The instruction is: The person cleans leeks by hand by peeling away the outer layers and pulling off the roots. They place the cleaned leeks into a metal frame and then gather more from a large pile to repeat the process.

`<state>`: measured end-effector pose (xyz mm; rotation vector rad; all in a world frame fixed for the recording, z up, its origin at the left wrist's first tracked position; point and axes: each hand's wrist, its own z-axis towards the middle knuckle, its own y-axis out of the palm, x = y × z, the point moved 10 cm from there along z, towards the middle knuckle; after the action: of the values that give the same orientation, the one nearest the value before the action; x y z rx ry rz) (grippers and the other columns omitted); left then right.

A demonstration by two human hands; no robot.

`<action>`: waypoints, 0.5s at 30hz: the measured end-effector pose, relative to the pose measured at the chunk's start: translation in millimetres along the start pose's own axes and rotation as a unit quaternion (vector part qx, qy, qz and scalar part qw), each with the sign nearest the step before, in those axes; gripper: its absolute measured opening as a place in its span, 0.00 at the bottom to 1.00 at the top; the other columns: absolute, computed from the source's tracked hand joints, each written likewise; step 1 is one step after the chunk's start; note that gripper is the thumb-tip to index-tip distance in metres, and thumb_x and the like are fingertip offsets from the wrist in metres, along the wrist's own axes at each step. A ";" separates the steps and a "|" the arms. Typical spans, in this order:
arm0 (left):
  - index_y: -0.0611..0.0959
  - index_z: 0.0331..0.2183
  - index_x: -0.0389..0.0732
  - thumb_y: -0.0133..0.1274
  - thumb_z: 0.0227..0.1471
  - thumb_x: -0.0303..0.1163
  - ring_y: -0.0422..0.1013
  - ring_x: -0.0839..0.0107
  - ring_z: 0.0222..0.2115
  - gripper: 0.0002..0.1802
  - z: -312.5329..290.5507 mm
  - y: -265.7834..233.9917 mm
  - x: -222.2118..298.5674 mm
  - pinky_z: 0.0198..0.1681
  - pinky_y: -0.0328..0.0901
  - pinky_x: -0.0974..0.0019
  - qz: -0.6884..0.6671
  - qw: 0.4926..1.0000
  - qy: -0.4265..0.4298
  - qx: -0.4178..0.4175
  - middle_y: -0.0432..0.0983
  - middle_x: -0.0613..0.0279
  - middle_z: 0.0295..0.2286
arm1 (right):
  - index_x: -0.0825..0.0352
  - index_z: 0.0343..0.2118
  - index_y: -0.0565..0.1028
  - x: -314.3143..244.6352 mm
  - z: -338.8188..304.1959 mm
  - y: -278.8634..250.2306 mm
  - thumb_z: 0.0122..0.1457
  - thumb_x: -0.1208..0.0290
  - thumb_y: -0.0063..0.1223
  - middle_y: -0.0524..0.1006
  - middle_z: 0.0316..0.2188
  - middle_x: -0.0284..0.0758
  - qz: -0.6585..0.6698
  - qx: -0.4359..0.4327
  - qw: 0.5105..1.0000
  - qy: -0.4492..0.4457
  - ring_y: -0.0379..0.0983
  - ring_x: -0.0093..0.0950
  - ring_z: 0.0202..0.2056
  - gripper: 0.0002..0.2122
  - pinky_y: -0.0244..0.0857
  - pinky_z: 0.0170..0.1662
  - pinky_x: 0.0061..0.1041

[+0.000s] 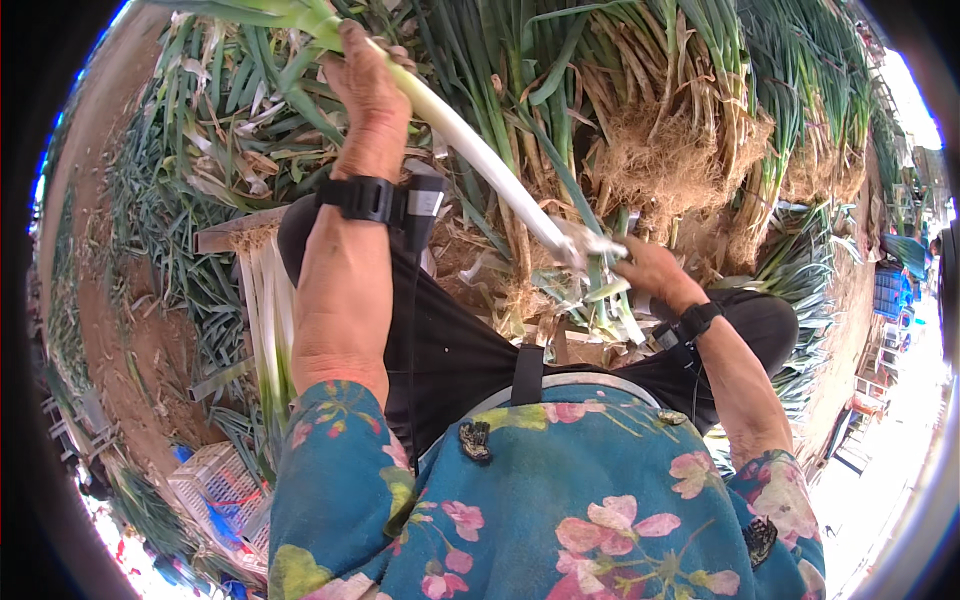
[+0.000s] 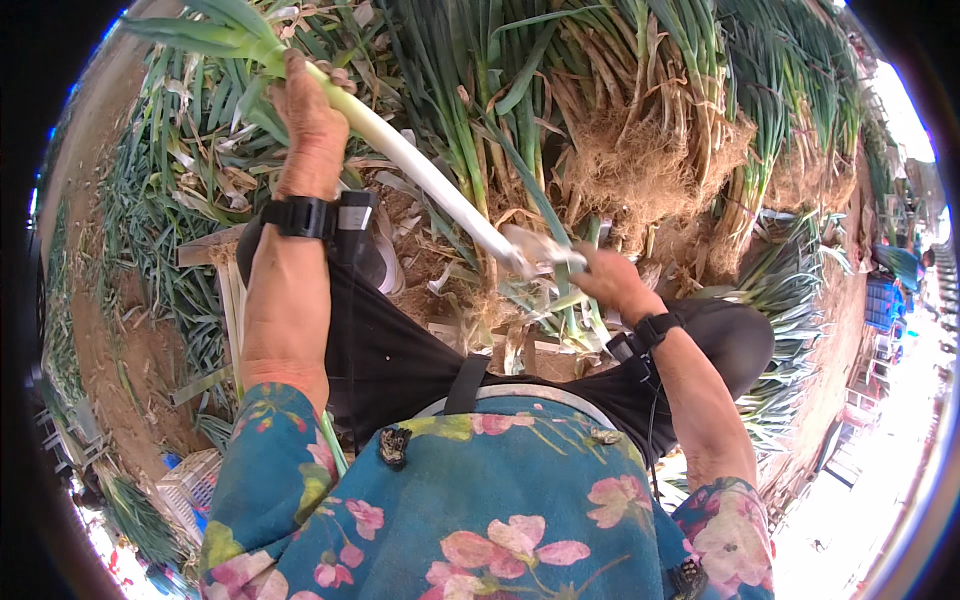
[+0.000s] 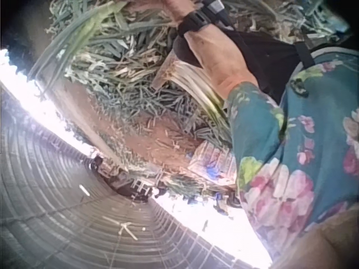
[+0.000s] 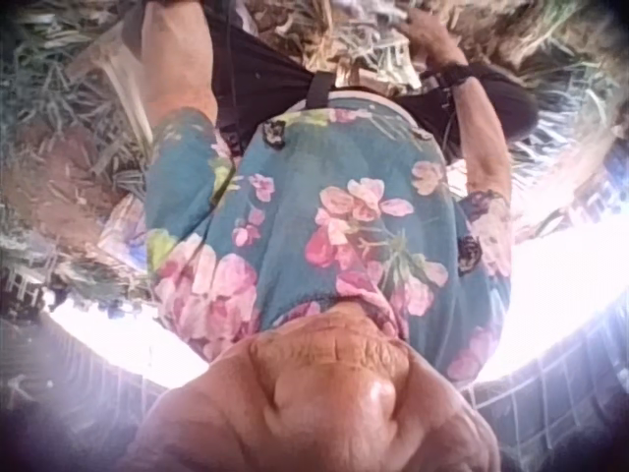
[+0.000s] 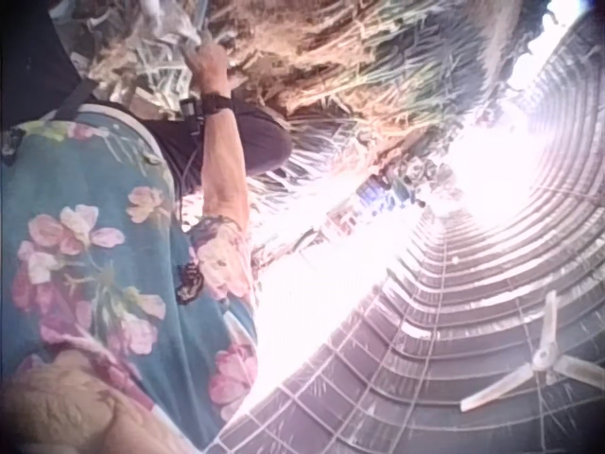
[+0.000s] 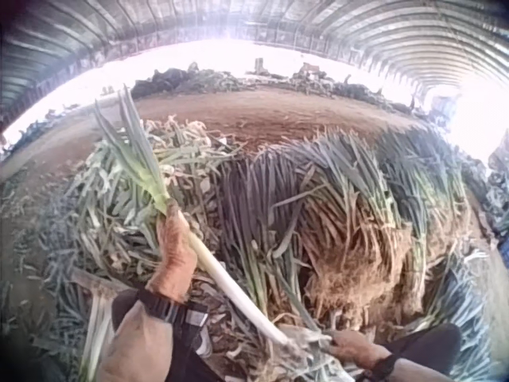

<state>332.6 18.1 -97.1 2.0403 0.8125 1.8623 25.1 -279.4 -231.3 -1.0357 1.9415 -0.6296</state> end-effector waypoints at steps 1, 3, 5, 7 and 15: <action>0.65 0.35 0.42 0.42 0.61 0.48 0.62 0.71 0.17 0.18 -6.1 10.8 -12.2 0.21 0.62 0.64 -0.013 0.999 -0.037 -0.015 0.63 0.64 0.22 | 0.67 0.50 0.70 -10.8 13.6 -14.7 0.55 0.53 0.51 0.77 0.32 0.49 0.022 0.051 0.998 -0.035 0.75 0.43 0.35 0.25 0.67 0.40 0.38; 0.66 0.34 0.43 0.40 0.62 0.49 0.62 0.71 0.17 0.18 -11.7 5.8 -24.7 0.23 0.61 0.63 -0.039 0.995 -0.078 -0.046 0.63 0.65 0.21 | 0.68 0.47 0.72 -93.4 18.9 -50.1 0.60 0.56 0.48 0.78 0.36 0.45 0.158 0.049 0.984 -0.072 0.75 0.37 0.38 0.21 0.68 0.40 0.34; 0.67 0.33 0.43 0.36 0.62 0.53 0.61 0.71 0.18 0.22 -23.7 18.1 -43.5 0.26 0.60 0.63 -0.064 0.984 -0.142 -0.088 0.63 0.65 0.21 | 0.69 0.51 0.69 -143.6 24.1 -67.0 0.60 0.56 0.47 0.76 0.41 0.43 0.246 0.060 0.951 -0.177 0.73 0.32 0.41 0.23 0.68 0.41 0.27; 0.67 0.33 0.43 0.36 0.61 0.54 0.61 0.71 0.18 0.23 -30.0 25.3 -53.9 0.25 0.60 0.63 -0.068 0.979 -0.159 -0.105 0.63 0.65 0.21 | 0.67 0.54 0.67 -181.4 24.7 -80.2 0.60 0.57 0.47 0.75 0.41 0.42 0.328 0.026 0.925 -0.191 0.73 0.29 0.41 0.23 0.67 0.41 0.26; 0.68 0.32 0.41 0.37 0.58 0.60 0.60 0.70 0.16 0.28 -32.3 29.2 -61.8 0.22 0.59 0.63 -0.070 0.972 -0.182 -0.132 0.63 0.65 0.19 | 0.70 0.38 0.76 -193.8 20.2 -69.3 0.59 0.66 0.49 0.76 0.26 0.37 0.313 0.028 0.932 -0.181 0.71 0.23 0.29 0.12 0.66 0.36 0.24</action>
<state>306.4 -45.9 -127.8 2.0098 0.5605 1.3771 133.6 -153.9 -107.8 -0.4053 1.7678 -0.1171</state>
